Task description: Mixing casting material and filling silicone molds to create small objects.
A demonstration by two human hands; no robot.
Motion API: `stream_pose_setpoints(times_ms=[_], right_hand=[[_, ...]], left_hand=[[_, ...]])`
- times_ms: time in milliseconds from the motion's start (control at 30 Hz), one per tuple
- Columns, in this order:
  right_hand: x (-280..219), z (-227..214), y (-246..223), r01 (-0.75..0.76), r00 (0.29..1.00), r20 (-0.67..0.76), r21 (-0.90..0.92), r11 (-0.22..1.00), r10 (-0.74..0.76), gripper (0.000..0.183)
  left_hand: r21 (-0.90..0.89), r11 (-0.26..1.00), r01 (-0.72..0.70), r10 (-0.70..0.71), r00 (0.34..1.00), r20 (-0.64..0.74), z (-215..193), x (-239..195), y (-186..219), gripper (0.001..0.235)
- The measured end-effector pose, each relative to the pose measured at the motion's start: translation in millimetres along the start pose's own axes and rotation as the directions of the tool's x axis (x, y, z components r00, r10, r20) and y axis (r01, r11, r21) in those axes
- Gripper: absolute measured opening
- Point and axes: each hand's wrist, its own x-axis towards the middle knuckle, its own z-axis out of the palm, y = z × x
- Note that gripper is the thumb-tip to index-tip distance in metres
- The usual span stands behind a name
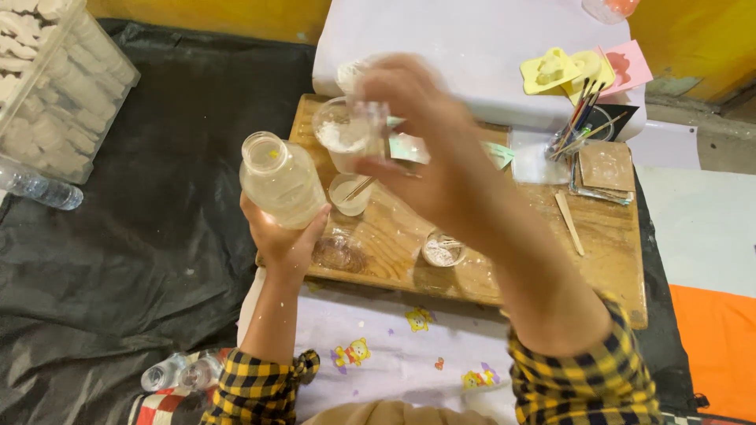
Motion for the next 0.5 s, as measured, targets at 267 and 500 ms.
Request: stream_pose_setpoints(times_ms=[267, 500], right_hand=[[-219.3, -44.8, 75.3, -0.793, 0.575, -0.474, -0.122, 0.597, 0.667, 0.041], [-328.6, 5.2, 120.3, -0.765, 0.626, -0.44, -0.184, 0.618, 0.644, 0.042]], left_hand=[[-0.013, 0.995, -0.104, 0.103, 0.995, -0.012, 5.8, -0.5, -9.2, 0.092], [0.191, 0.927, -0.323, 0.344, 0.934, -0.092, 17.3, 4.6, -69.3, 0.131]])
